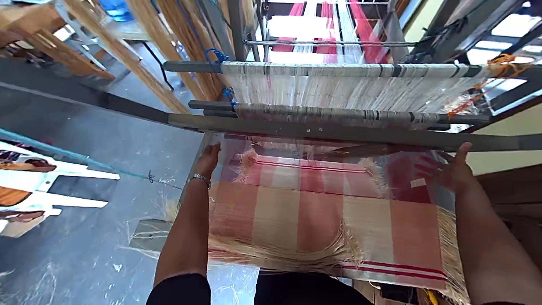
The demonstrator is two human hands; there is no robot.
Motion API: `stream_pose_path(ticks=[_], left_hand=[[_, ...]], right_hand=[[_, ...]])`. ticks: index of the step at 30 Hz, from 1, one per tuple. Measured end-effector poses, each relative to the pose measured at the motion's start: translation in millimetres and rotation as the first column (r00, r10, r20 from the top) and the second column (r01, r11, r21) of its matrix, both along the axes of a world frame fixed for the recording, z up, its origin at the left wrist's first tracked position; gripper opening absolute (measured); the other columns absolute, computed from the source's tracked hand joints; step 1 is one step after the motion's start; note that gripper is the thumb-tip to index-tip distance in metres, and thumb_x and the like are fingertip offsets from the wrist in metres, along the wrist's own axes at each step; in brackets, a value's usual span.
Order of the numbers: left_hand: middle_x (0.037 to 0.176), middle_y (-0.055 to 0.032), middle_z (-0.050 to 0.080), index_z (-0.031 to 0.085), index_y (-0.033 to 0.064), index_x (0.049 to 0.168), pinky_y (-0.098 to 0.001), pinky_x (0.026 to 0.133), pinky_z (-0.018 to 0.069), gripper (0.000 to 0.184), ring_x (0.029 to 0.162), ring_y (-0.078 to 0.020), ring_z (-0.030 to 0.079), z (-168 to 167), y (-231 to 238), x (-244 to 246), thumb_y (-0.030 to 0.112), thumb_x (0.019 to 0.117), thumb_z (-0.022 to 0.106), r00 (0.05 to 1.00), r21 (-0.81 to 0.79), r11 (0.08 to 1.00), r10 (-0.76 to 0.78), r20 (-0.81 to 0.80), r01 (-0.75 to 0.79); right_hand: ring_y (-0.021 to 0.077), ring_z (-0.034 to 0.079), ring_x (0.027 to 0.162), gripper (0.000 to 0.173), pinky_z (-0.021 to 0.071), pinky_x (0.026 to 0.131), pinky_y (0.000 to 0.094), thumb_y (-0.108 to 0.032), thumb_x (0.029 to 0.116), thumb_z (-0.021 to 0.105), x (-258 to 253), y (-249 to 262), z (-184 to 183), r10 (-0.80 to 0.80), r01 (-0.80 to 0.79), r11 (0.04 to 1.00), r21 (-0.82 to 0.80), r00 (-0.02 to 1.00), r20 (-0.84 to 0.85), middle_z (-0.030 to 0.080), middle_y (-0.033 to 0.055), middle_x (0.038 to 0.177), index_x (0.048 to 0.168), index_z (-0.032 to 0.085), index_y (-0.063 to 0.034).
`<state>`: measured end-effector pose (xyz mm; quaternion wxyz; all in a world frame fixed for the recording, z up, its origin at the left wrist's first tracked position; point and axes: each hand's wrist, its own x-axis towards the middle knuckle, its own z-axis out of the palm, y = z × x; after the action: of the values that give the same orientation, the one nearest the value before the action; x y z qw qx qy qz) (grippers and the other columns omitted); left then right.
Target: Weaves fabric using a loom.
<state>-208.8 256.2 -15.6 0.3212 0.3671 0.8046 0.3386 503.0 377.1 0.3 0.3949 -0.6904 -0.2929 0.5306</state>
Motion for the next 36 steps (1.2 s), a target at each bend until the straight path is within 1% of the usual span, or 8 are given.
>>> stream_pose_path(ticks=[4,8,11,18,21,24,27,36], left_hand=[[0.139,-0.037,0.049,0.052,-0.0069,0.135,-0.0705,0.108,0.0352,0.052,0.131,-0.0554,0.046,11,0,70,0.037,0.1063,0.049,0.897,0.199,0.972,-0.026,-0.441,0.126],[0.139,-0.0243,0.055,0.045,-0.0031,0.142,-0.0531,0.097,0.0546,0.047,0.119,-0.0348,0.062,13,9,179,0.028,0.107,0.052,0.924,0.292,0.89,-0.279,-0.26,0.351],[0.145,-0.024,0.051,0.045,-0.0012,0.145,-0.0534,0.102,0.0501,0.046,0.127,-0.0363,0.056,-4,7,209,0.023,0.1057,0.048,0.91,0.347,0.854,-0.292,-0.295,0.387],[0.152,-0.0284,0.046,0.037,-0.0002,0.154,-0.0663,0.111,0.0388,0.052,0.137,-0.0486,0.048,-29,-56,82,0.007,0.1024,0.044,0.823,0.132,0.98,-0.048,-0.567,0.148],[0.128,-0.025,0.067,0.054,0.0013,0.143,-0.0699,0.103,0.0434,0.041,0.119,-0.0466,0.063,-30,-75,47,0.008,0.1045,0.043,0.869,-0.047,0.985,-0.167,-0.466,0.164],[0.114,-0.0265,0.07,0.065,-0.0001,0.127,-0.068,0.097,0.0479,0.033,0.109,-0.0457,0.067,-29,-85,31,0.015,0.1092,0.042,0.913,-0.09,0.98,-0.199,-0.356,0.178],[0.116,-0.0301,0.067,0.065,-0.0033,0.123,-0.071,0.098,0.0447,0.038,0.113,-0.0491,0.063,-29,-96,20,0.024,0.1109,0.042,0.91,-0.159,0.975,-0.202,-0.362,0.154],[0.13,-0.0361,0.06,0.058,-0.0097,0.132,-0.0661,0.109,0.0387,0.045,0.126,-0.0496,0.056,-25,-101,29,0.026,0.111,0.041,0.893,-0.146,0.967,-0.25,-0.374,0.21]], right_hand=[[0.0309,0.068,0.112,0.103,0.0582,0.086,0.0479,-0.088,0.0897,0.006,1,1,-6,-0.006,0.005,1.0,-0.015,1.0,-0.012,0.059,0.0168,0.14,0.158,0.03,-0.0134],[0.0347,0.067,0.117,0.104,0.0587,0.091,0.0508,-0.091,0.0883,0.017,11,2,-15,-0.046,0.047,0.999,0.016,0.998,-0.03,0.058,0.019,0.143,0.161,0.022,-0.0158],[0.0377,0.068,0.112,0.1,0.0607,0.086,0.0532,-0.086,0.0911,0.032,19,3,-20,-0.158,0.155,0.983,0.103,0.987,0.025,0.056,0.0215,0.143,0.161,0.016,-0.0174],[0.0259,0.065,0.117,0.089,0.0574,0.093,0.0443,-0.078,0.099,0.017,14,-2,-17,-0.073,0.07,0.988,0.135,0.997,0.017,0.059,0.0136,0.138,0.152,0.04,-0.0096],[0.0259,0.066,0.116,0.084,0.0582,0.093,0.0439,-0.073,0.1023,0.023,17,-8,-14,-0.16,0.155,0.967,0.2,0.987,0.008,0.059,0.0139,0.139,0.151,0.041,-0.0069],[0.0241,0.07,0.101,0.056,0.0623,0.085,0.0407,-0.04,0.1083,0.051,27,-23,-14,-0.284,0.248,0.894,0.373,0.958,0.045,0.062,0.0164,0.128,0.145,0.042,0.0015],[0.0208,0.069,0.094,0.054,0.063,0.079,0.0355,-0.005,0.0964,0.067,40,-46,-12,-0.453,0.347,0.807,0.479,0.883,0.124,0.057,0.018,0.124,0.143,0.041,0.0046],[0.0298,0.06,0.124,0.051,0.0502,0.105,0.047,-0.023,0.0942,0.073,96,-152,11,-0.624,0.296,0.76,0.579,0.581,0.523,0.058,0.0211,0.138,0.137,0.056,-0.0018]])
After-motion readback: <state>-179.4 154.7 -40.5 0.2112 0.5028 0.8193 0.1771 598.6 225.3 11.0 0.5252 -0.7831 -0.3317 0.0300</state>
